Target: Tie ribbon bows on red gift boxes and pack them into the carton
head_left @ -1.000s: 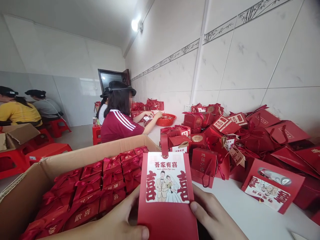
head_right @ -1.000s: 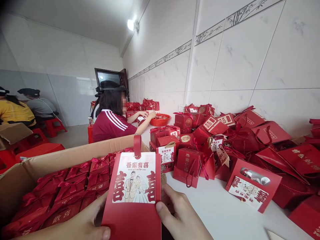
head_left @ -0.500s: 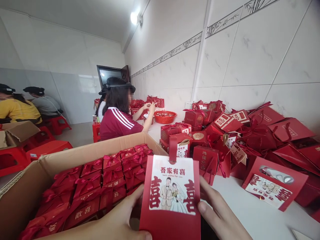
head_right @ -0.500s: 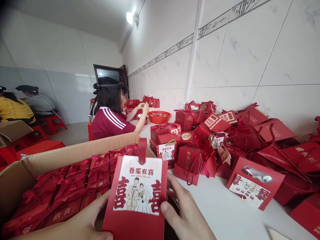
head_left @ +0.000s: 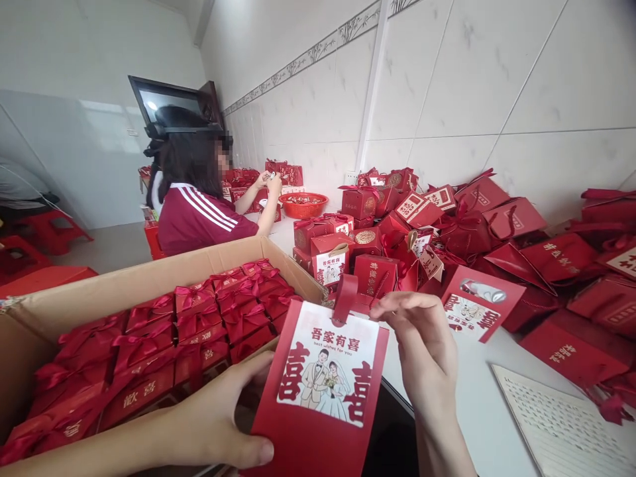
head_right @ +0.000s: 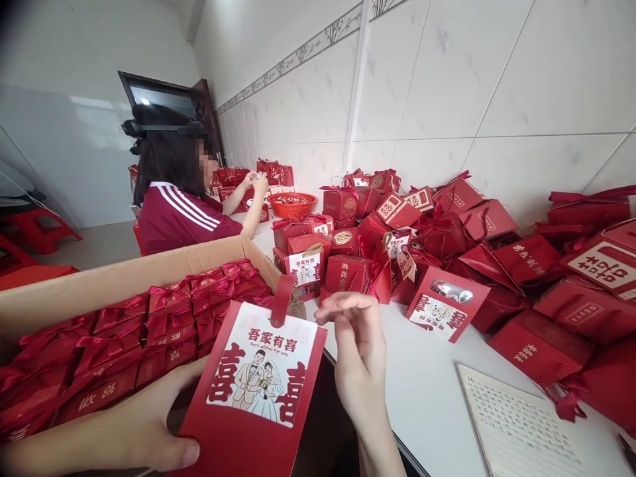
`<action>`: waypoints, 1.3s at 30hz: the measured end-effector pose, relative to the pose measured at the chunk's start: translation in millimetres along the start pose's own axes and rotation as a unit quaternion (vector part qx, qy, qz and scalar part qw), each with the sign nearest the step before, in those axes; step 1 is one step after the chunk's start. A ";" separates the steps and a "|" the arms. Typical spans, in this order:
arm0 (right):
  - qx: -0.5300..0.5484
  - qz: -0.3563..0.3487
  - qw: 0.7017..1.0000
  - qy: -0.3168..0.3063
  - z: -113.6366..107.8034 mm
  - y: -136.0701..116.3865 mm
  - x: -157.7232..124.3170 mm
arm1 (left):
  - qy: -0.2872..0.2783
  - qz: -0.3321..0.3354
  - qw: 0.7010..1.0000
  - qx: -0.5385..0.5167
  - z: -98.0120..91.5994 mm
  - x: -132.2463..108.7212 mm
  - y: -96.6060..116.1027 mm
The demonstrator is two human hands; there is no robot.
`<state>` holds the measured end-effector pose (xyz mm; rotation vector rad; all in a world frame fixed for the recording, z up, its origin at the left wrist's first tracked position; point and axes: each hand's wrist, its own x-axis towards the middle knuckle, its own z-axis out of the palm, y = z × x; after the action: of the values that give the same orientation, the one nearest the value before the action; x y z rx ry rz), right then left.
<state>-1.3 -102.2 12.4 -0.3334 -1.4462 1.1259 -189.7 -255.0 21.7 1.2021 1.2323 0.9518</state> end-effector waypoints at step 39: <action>-0.157 0.056 0.975 -0.145 15.1 -14.3 -2.8 | -0.039 0.031 0.999 -0.017 -6.4 4.2 -17.2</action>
<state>-8.2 -117.9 24.6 -0.4925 -1.8919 1.0657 -196.9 -252.7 4.4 1.2455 1.1189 0.9587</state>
